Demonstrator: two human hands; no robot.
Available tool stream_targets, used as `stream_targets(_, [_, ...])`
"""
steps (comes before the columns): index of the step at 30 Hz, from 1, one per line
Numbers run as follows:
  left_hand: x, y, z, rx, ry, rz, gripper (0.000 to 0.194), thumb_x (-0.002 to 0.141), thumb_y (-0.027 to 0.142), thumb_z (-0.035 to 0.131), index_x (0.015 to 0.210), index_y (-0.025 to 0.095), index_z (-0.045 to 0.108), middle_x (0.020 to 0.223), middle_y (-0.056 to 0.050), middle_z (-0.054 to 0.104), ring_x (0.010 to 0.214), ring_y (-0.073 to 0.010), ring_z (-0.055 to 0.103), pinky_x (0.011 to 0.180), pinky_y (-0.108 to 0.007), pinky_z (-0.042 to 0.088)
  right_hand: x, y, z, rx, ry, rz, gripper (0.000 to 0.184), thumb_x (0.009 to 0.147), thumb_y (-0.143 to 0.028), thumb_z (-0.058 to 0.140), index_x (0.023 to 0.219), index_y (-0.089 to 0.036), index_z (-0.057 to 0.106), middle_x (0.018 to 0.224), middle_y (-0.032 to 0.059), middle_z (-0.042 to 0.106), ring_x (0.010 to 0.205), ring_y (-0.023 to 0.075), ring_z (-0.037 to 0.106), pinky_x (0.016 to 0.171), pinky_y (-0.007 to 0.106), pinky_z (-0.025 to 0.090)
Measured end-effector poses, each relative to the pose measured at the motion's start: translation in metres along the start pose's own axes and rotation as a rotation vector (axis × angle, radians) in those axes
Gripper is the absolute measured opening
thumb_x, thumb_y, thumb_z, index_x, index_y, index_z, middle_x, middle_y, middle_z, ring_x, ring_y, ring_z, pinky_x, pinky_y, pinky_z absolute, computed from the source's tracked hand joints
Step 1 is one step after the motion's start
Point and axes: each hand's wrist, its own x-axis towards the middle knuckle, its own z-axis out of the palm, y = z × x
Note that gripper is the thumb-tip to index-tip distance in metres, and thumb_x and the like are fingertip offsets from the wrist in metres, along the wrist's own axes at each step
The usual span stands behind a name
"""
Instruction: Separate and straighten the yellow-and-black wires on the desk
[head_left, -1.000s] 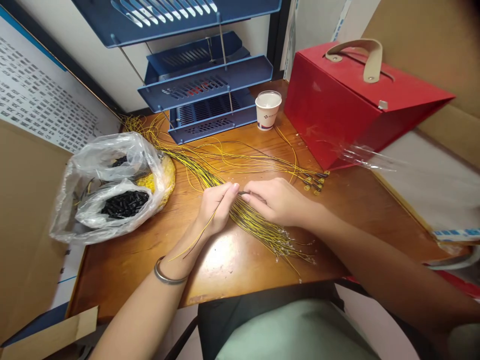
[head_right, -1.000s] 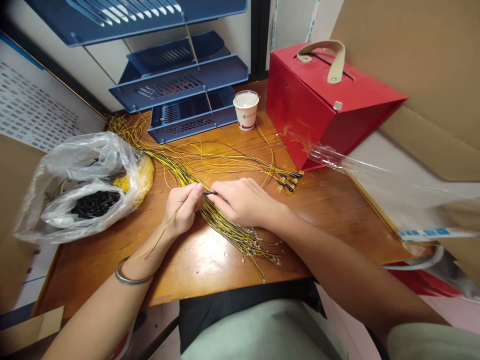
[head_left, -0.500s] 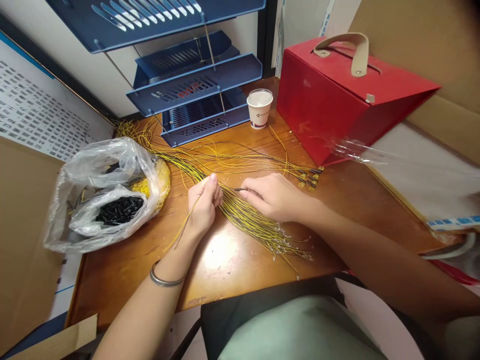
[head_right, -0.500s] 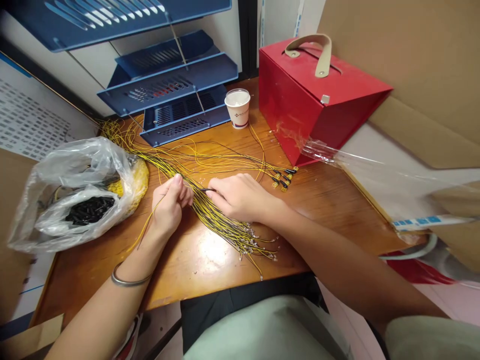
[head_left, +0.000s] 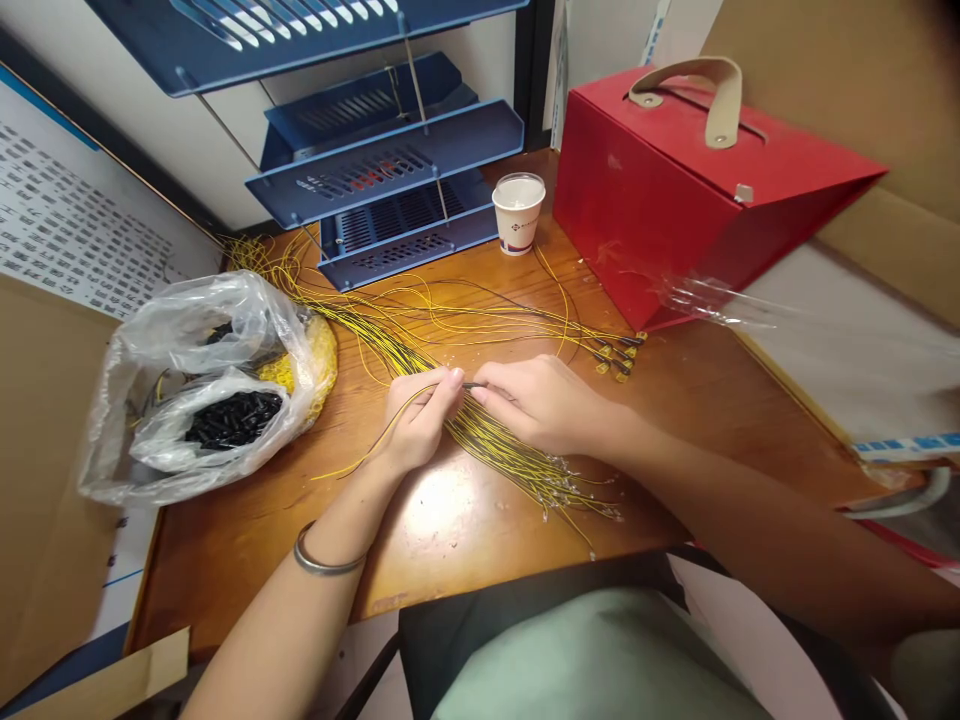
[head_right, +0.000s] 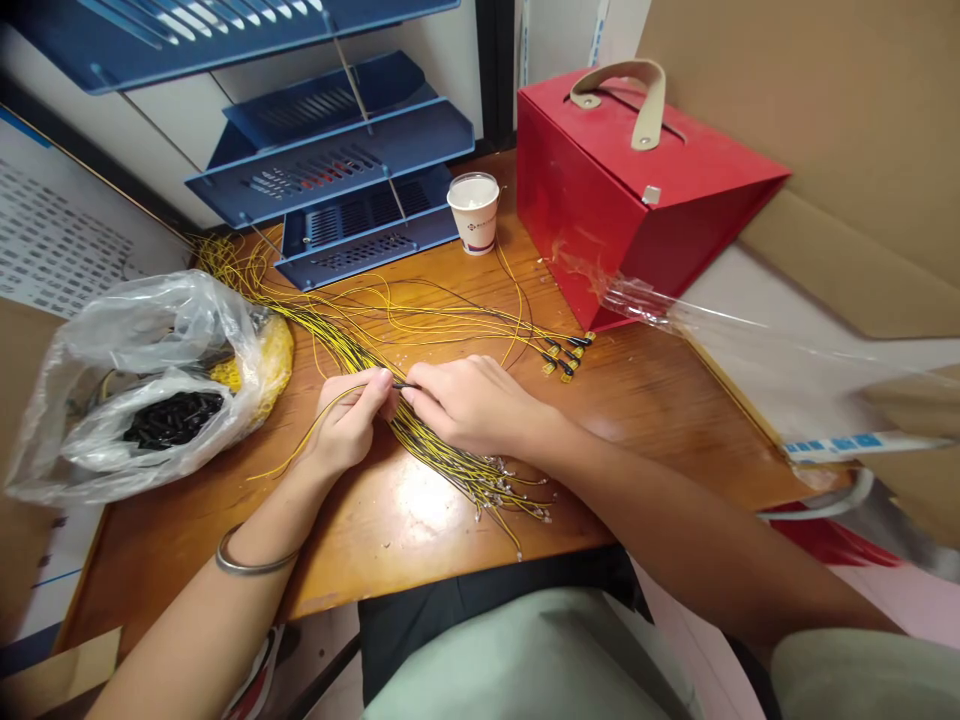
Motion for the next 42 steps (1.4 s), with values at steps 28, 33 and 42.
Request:
stream_targets(28, [0.012, -0.001, 0.01, -0.376, 0.171, -0.199, 0.062, 0.091, 0.068, 0.053, 0.055, 0.017, 0.051, 0.05, 0.001, 0.048, 0.044, -0.0078, 0.044, 0.047, -0.025, 0.037, -0.002, 0.006, -0.002, 0.032, 0.033, 0.005, 0.027, 0.096, -0.033, 0.045, 0.076, -0.018, 0.056, 0.061, 0.0004, 0.055, 0.057, 0.0124, 0.045, 0.06, 0.029, 0.022])
stream_targets(33, [0.009, -0.002, 0.011, -0.378, 0.079, -0.153, 0.063, 0.09, 0.066, 0.056, 0.051, 0.017, 0.048, 0.049, 0.001, 0.046, 0.047, -0.0082, 0.044, 0.051, -0.026, 0.035, -0.002, 0.004, 0.0, 0.058, 0.023, -0.008, 0.026, 0.095, -0.031, 0.045, 0.074, -0.018, 0.053, 0.057, -0.0025, 0.049, 0.053, 0.0105, 0.039, 0.059, 0.029, 0.019])
stream_targets(42, [0.004, 0.002, 0.009, -0.403, 0.02, -0.127, 0.065, 0.093, 0.059, 0.055, 0.046, 0.017, 0.041, 0.047, 0.001, 0.04, 0.046, -0.0076, 0.037, 0.051, -0.027, 0.03, -0.001, 0.001, -0.001, 0.05, 0.031, 0.011, 0.028, 0.096, -0.031, 0.045, 0.072, -0.018, 0.05, 0.061, -0.0018, 0.051, 0.056, 0.0102, 0.039, 0.06, 0.029, 0.019])
